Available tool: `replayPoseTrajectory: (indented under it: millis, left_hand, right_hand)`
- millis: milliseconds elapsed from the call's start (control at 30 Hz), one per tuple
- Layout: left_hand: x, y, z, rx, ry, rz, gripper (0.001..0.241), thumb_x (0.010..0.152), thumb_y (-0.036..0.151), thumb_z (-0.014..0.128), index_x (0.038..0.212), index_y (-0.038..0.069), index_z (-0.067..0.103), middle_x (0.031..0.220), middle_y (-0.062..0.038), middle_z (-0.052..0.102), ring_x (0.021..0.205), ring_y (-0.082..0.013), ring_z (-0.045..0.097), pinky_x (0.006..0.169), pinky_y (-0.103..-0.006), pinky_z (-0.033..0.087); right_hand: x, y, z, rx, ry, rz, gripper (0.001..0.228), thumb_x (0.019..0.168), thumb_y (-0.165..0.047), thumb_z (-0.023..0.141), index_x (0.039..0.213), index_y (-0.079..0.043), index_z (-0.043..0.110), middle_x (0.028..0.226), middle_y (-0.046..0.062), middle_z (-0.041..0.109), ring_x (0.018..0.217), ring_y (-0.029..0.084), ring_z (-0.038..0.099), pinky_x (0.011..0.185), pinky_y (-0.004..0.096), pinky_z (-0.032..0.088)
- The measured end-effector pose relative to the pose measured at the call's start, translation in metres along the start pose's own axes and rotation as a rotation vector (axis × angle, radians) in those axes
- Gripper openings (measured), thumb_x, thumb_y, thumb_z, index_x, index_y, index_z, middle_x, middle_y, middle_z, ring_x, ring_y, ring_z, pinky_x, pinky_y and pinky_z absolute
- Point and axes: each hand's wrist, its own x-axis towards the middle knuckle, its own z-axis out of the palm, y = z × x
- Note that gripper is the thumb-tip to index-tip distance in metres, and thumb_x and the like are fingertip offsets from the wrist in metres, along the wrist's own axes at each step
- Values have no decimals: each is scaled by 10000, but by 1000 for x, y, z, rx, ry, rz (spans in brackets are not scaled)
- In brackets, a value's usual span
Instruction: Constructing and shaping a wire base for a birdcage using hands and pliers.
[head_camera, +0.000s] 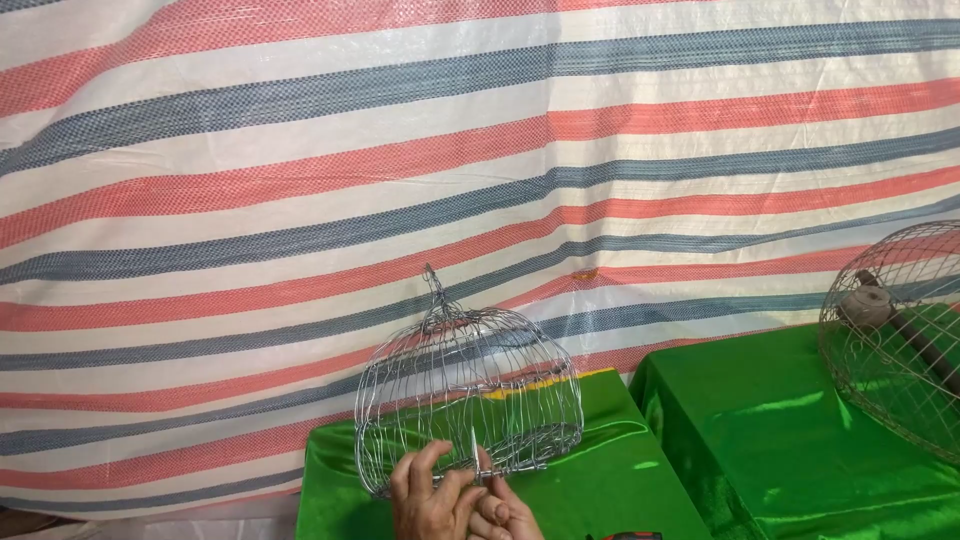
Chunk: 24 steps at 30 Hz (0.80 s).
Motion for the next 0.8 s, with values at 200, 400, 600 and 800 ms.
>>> replayPoseTrajectory:
  millis: [200,400,600,800]
  left_hand:
    - [-5,-9,-2,-44,16,31,289,636,408,906,827,254,753,1324,44,576,1165,-253,461,955,-396,473]
    - [-12,-12,3,12,70,52,304,625,431,898,839,267,758,1322,75,577,1154,-237,453,942,-375,484]
    - [-6,-1,-1,18,137,49,293,621,446,901,811,284,748,1276,90,596,1115,-226,471,904,-365,505]
    - [-7,-3,0,13,139,79,292,650,487,884,827,282,775,1276,85,592,1113,-229,465,894,-361,494]
  right_hand:
    - [6,-2,-27,-100,113,-86,379,1023,-224,534,1393,-189,610,565,-36,412,419,92,332,391,233,288]
    - [12,-5,-35,-167,98,-123,372,1001,-162,575,1364,-92,615,567,6,525,436,112,455,410,235,326]
    - [14,-8,-40,-215,91,-141,411,1014,-75,530,1420,-18,561,589,105,593,416,161,526,378,239,389]
    - [15,-1,-32,-159,240,-187,414,1003,-107,560,1397,11,603,570,67,541,365,125,420,337,236,315]
